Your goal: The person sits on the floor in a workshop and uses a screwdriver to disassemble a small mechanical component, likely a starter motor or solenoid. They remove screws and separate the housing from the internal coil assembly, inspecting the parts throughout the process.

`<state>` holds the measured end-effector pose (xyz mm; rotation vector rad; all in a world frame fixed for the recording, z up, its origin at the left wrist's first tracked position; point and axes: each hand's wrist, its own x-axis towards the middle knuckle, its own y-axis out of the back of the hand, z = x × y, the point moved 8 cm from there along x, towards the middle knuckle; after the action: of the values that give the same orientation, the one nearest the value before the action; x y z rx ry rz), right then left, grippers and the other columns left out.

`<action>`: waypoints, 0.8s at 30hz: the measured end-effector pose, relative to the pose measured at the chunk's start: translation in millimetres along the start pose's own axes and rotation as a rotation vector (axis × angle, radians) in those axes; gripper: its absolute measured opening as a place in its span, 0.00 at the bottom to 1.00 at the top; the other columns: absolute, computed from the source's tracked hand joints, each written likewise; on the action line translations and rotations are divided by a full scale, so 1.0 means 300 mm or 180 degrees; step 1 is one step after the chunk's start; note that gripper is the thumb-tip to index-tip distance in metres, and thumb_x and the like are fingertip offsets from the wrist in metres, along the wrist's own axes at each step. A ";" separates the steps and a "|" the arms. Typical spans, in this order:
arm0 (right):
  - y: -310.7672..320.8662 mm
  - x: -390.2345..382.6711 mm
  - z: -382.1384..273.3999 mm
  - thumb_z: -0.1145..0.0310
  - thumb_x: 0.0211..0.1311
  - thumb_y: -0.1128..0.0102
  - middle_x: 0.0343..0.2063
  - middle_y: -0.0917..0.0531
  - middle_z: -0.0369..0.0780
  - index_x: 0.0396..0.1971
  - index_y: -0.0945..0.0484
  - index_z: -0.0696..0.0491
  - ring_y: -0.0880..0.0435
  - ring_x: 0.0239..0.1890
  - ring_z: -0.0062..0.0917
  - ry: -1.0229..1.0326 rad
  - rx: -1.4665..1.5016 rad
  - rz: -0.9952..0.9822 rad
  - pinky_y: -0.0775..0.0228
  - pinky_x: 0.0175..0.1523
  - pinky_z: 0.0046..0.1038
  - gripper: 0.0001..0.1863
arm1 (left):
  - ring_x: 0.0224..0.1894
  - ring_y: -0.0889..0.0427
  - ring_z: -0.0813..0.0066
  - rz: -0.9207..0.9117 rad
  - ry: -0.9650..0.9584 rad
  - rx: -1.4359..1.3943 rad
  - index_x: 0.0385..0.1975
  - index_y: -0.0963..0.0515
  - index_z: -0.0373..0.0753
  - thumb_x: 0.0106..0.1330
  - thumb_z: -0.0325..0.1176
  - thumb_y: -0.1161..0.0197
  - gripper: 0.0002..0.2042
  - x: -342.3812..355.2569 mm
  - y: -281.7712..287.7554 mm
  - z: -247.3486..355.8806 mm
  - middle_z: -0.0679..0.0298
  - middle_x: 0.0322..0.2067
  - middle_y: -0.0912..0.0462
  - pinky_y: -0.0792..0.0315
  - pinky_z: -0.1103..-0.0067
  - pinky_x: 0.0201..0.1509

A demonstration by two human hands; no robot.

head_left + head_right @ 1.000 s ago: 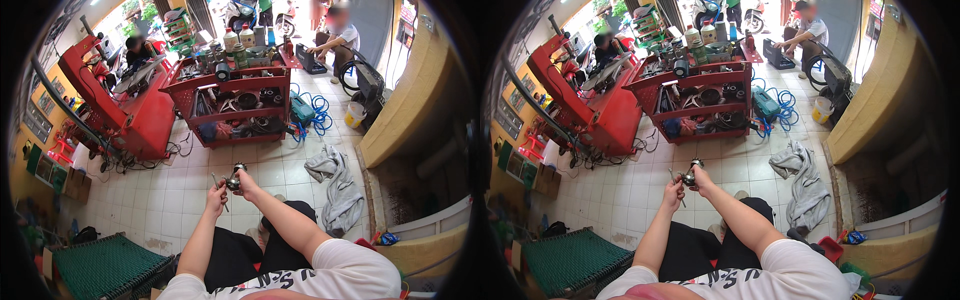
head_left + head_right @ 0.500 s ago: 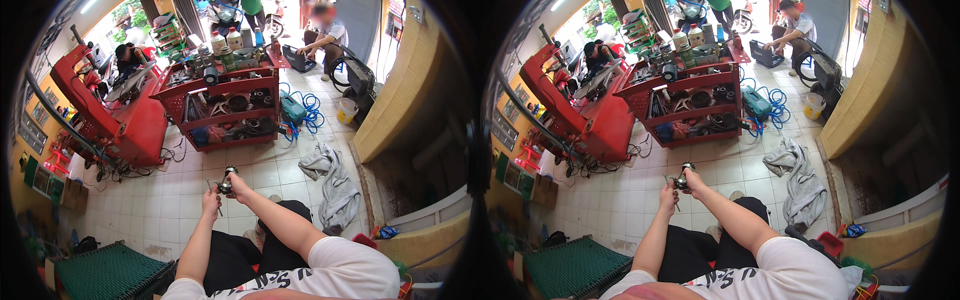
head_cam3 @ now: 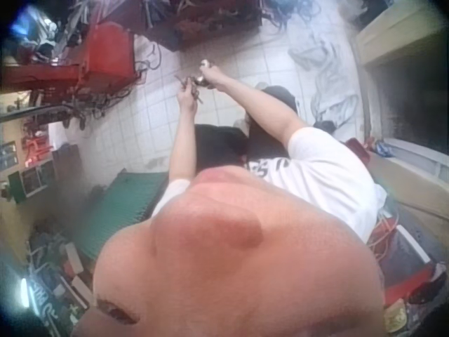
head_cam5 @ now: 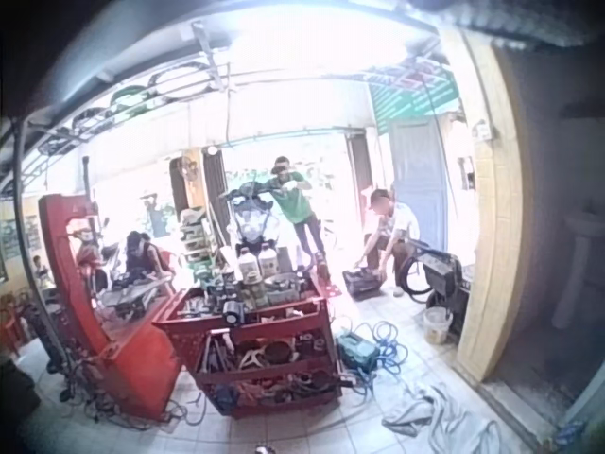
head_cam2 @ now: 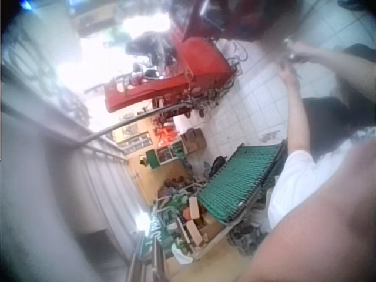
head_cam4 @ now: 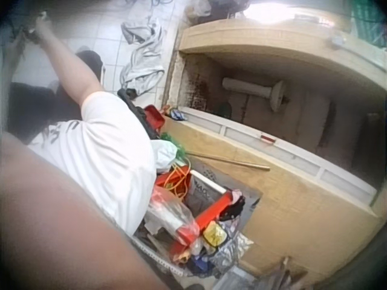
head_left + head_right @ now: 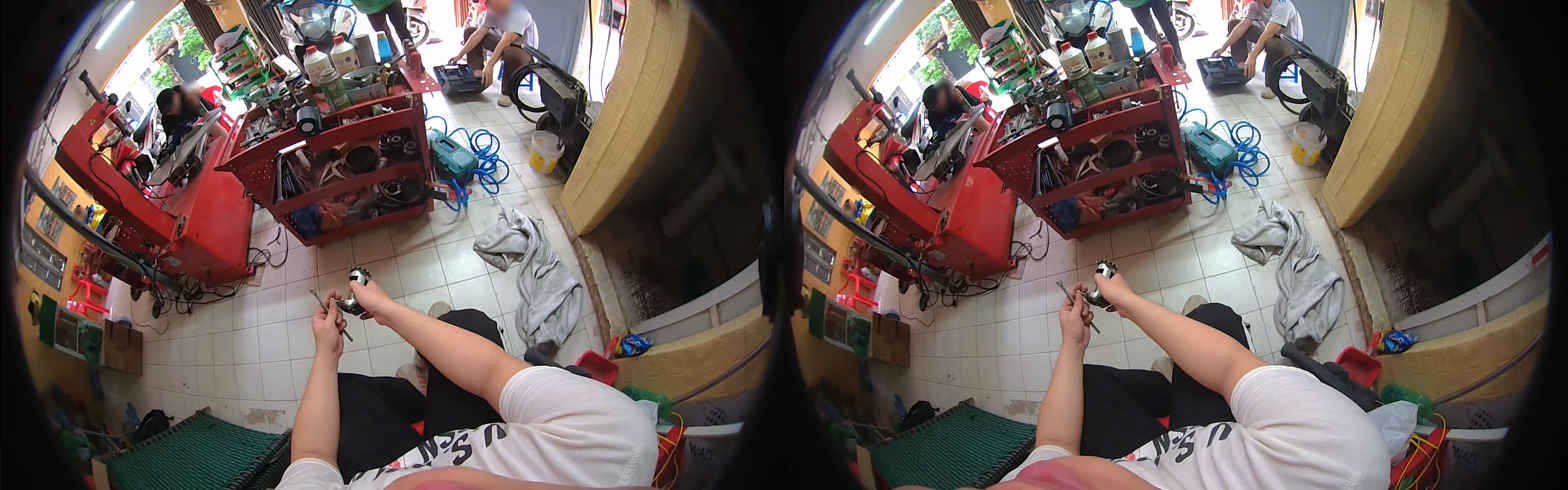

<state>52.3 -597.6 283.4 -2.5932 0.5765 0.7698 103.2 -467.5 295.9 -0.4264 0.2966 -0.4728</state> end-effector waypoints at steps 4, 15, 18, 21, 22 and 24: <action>-0.012 0.001 -0.006 0.52 0.62 0.48 0.35 0.20 0.39 0.44 0.30 0.52 0.18 0.36 0.27 0.0077 -0.0098 -0.0069 0.26 0.34 0.36 0.20 | 0.20 0.38 0.90 0.0054 0.0037 0.0150 0.46 0.23 0.41 0.71 0.33 0.38 0.08 0.020 0.053 -0.019 0.73 0.34 0.23 0.46 0.88 0.19; -0.004 0.008 -0.023 0.52 0.61 0.47 0.32 0.20 0.39 0.41 0.28 0.53 0.19 0.33 0.26 0.0223 0.0026 0.0036 0.26 0.31 0.36 0.19 | 0.21 0.37 0.91 -0.0296 0.0355 -0.0636 0.48 0.24 0.45 0.69 0.30 0.36 0.10 0.013 0.017 -0.023 0.69 0.44 0.20 0.46 0.90 0.20; -0.004 0.014 -0.017 0.52 0.61 0.48 0.32 0.20 0.39 0.40 0.28 0.53 0.18 0.34 0.26 0.0184 -0.0015 -0.0024 0.26 0.32 0.37 0.18 | 0.21 0.39 0.91 -0.0154 0.0338 -0.0477 0.48 0.24 0.47 0.70 0.29 0.38 0.10 0.015 0.031 -0.031 0.72 0.42 0.20 0.46 0.90 0.20; -0.010 0.023 -0.008 0.52 0.61 0.48 0.33 0.20 0.39 0.40 0.27 0.52 0.19 0.34 0.27 0.0104 0.0060 -0.0104 0.26 0.33 0.37 0.18 | 0.20 0.40 0.91 0.0000 0.0285 -0.0419 0.49 0.24 0.47 0.69 0.27 0.38 0.11 0.028 0.065 -0.039 0.74 0.36 0.22 0.46 0.90 0.20; -0.014 0.017 -0.007 0.52 0.61 0.48 0.33 0.20 0.39 0.40 0.27 0.52 0.19 0.35 0.27 0.0082 0.0098 -0.0110 0.26 0.34 0.38 0.18 | 0.20 0.40 0.91 0.0026 0.0277 -0.0425 0.49 0.24 0.46 0.68 0.27 0.37 0.11 0.027 0.068 -0.036 0.75 0.33 0.23 0.46 0.90 0.20; -0.016 0.012 -0.009 0.52 0.61 0.48 0.33 0.20 0.39 0.40 0.27 0.52 0.19 0.35 0.27 0.0073 0.0119 -0.0102 0.26 0.34 0.37 0.18 | 0.20 0.40 0.92 0.0032 0.0310 -0.0462 0.49 0.24 0.46 0.69 0.27 0.37 0.11 0.022 0.068 -0.035 0.77 0.30 0.25 0.47 0.89 0.19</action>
<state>58.3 -595.7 284.5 -2.5739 0.5493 0.7131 112.5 -457.8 276.1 -0.5437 0.4286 -0.4647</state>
